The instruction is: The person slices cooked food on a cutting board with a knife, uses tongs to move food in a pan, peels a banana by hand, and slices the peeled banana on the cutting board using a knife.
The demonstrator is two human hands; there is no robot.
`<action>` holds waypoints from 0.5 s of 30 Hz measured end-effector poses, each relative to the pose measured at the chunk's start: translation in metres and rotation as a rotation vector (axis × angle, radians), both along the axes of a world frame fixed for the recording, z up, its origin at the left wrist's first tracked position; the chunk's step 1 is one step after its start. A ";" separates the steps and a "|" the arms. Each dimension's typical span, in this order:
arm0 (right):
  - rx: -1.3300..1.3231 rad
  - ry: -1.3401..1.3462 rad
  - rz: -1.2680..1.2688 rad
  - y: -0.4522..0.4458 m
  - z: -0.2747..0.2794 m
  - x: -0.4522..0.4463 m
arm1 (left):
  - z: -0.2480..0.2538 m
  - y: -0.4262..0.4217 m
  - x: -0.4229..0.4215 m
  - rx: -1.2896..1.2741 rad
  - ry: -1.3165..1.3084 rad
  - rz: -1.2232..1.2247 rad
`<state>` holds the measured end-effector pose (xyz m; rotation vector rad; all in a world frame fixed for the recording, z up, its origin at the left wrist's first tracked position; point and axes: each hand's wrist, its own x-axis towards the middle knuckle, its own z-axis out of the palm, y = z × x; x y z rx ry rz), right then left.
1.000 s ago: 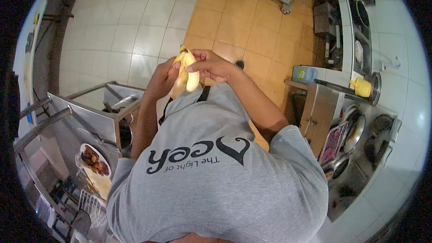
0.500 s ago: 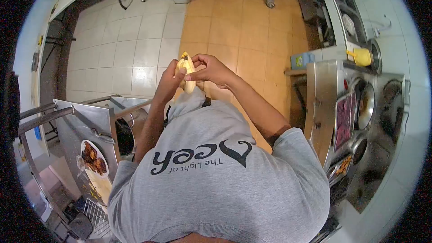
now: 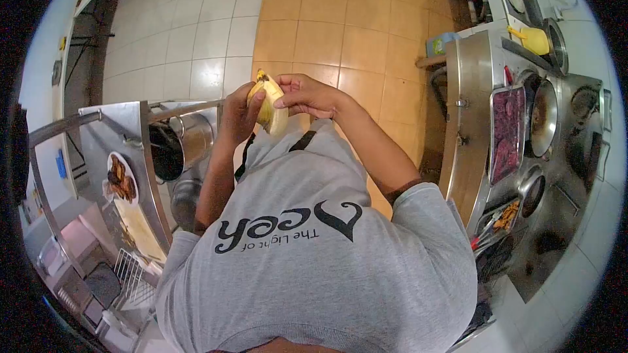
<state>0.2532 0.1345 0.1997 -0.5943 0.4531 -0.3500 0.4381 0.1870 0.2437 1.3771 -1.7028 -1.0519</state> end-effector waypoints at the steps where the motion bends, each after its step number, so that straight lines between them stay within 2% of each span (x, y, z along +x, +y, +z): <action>1: -0.023 -0.001 -0.005 0.006 0.005 0.003 | 0.000 0.007 0.002 0.013 -0.034 0.022; 2: -0.047 -0.001 -0.009 0.011 0.009 0.007 | 0.001 0.013 0.005 0.023 -0.066 0.045; 5: -0.193 0.266 0.016 0.028 0.011 0.032 | -0.015 0.034 0.032 -0.015 -0.200 -0.107; 9: -0.310 0.211 0.046 0.055 0.012 0.070 | -0.013 0.082 0.052 -0.017 -0.007 0.165; 12: -0.304 0.240 0.066 0.077 0.010 0.106 | -0.019 0.112 0.072 -0.049 0.146 0.435; 15: -0.313 0.266 0.127 0.097 0.015 0.144 | -0.025 0.143 0.110 0.036 0.156 0.496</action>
